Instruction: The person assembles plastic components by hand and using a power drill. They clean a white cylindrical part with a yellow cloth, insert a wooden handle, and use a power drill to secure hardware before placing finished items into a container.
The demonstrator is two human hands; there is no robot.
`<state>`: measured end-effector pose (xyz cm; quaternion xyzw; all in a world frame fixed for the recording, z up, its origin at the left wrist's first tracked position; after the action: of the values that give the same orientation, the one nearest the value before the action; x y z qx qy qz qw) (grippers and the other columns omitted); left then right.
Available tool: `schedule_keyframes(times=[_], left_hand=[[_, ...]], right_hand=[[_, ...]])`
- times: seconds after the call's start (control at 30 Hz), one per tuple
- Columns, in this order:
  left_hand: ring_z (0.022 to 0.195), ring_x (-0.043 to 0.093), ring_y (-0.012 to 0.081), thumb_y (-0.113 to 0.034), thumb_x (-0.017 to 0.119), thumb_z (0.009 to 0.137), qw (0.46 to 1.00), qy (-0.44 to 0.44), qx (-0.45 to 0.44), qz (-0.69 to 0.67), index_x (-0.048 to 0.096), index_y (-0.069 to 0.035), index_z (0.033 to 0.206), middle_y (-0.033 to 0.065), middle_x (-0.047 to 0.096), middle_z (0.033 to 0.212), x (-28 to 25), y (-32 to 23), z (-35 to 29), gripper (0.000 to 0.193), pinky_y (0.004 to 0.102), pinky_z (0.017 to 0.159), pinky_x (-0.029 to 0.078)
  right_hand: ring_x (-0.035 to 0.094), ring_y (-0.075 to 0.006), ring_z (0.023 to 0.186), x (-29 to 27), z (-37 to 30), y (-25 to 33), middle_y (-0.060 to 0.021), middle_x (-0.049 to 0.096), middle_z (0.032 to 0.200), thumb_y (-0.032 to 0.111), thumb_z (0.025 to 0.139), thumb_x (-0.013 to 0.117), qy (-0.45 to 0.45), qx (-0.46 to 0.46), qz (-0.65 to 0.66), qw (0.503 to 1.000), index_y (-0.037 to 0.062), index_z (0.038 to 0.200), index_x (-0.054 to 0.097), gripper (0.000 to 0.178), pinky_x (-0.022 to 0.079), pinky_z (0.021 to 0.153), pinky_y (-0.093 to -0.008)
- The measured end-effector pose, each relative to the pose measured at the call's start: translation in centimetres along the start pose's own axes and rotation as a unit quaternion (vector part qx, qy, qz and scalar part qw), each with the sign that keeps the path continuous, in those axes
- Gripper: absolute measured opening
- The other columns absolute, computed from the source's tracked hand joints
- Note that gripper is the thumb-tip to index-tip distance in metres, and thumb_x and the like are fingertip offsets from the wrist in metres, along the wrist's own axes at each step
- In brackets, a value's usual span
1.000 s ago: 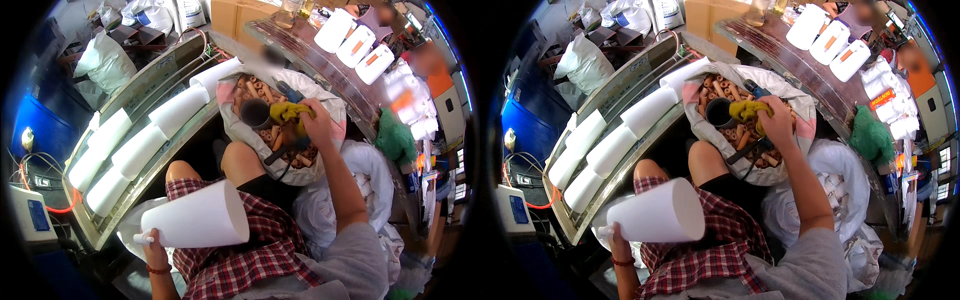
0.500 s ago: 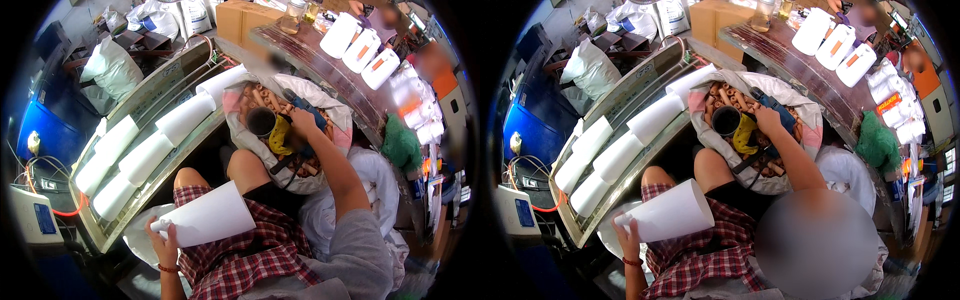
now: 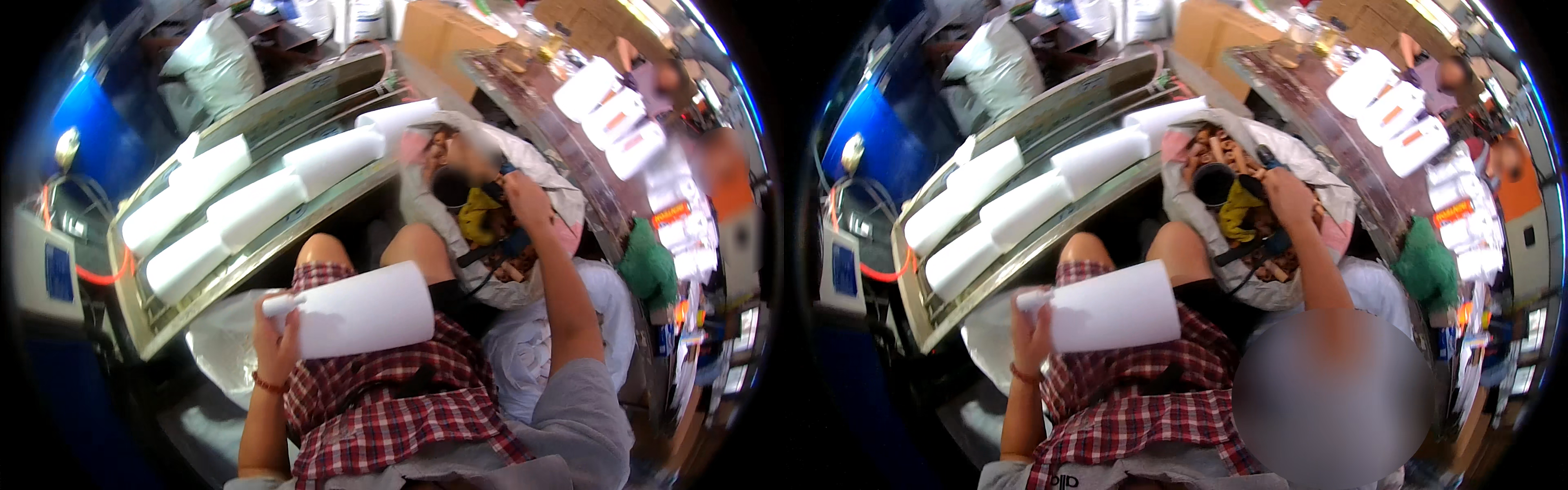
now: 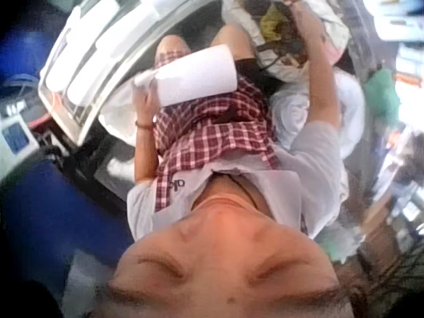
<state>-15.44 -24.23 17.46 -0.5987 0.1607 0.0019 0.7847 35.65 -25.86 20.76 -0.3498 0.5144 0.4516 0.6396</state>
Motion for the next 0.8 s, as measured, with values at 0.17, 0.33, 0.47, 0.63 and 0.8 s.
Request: schedule_keyframes(times=[0.17, 0.33, 0.47, 0.63, 0.8], left_hand=[[0.089, 0.059, 0.0324, -0.011, 0.061, 0.083, 0.998, 0.001, -0.019, 0.066, 0.05, -0.001, 0.109, 0.0175, 0.061, 0.095, -0.4, 0.7, 0.1, 0.03, 0.038, 0.08, 0.045], [0.085, 0.056, 0.0356, -0.013, 0.062, 0.083, 0.996, 0.009, -0.003, 0.086, 0.05, -0.002, 0.11, 0.0187, 0.06, 0.092, -0.9, 0.3, 0.0, 0.032, 0.0419, 0.076, 0.043], [0.085, 0.054, 0.0368, -0.015, 0.062, 0.082, 0.996, 0.014, 0.005, 0.089, 0.049, -0.003, 0.11, 0.0179, 0.059, 0.092, -0.6, 0.3, -0.1, 0.032, 0.0431, 0.077, 0.042], [0.085, 0.054, 0.0366, -0.015, 0.061, 0.083, 0.994, 0.022, 0.025, 0.103, 0.048, -0.004, 0.11, 0.0164, 0.059, 0.092, -0.6, -0.8, 0.2, 0.032, 0.0431, 0.079, 0.041], [0.086, 0.054, 0.0366, -0.014, 0.061, 0.082, 0.993, 0.033, 0.028, 0.109, 0.048, -0.004, 0.109, 0.0163, 0.058, 0.094, -0.5, -0.8, 0.2, 0.031, 0.0433, 0.08, 0.041]], right_hand=[[0.064, -0.0309, 0.09, -5.1, -1.5, 13.4, -0.0126, 0.065, 0.102, 0.028, 0.091, 0.053, -0.027, -0.094, 0.275, 0.956, 0.0076, 0.115, 0.056, 0.032, 0.051, 0.072, -0.0391], [0.061, -0.0234, 0.076, -9.5, -9.9, 31.1, -0.0075, 0.061, 0.087, 0.027, 0.084, 0.063, 0.031, -0.457, 0.226, 0.859, 0.009, 0.104, 0.059, 0.027, 0.049, 0.062, -0.0337], [0.061, -0.0252, 0.068, -6.7, -10.7, 33.3, -0.0094, 0.061, 0.082, 0.028, 0.085, 0.061, 0.097, -0.466, 0.236, 0.847, 0.0039, 0.104, 0.056, 0.031, 0.049, 0.059, -0.0355], [0.062, -0.0225, 0.066, -5.9, -10.8, 34.1, -0.0082, 0.06, 0.08, 0.027, 0.084, 0.062, 0.041, -0.507, 0.225, 0.831, 0.0046, 0.103, 0.053, 0.03, 0.048, 0.054, -0.0335], [0.063, -0.0182, 0.068, -5.7, -11.4, 34.3, -0.0064, 0.06, 0.077, 0.025, 0.083, 0.063, -0.013, -0.557, 0.126, 0.821, 0.0051, 0.108, 0.052, 0.034, 0.047, 0.053, -0.0303]])
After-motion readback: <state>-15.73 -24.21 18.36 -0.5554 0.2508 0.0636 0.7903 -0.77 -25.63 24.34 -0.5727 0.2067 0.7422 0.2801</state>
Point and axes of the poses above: each hand's wrist, its own z-axis towards the middle knuckle, its own x-axis out of the palm, y = z × x, the point moved 7 cm from there along z, towards the middle knuckle
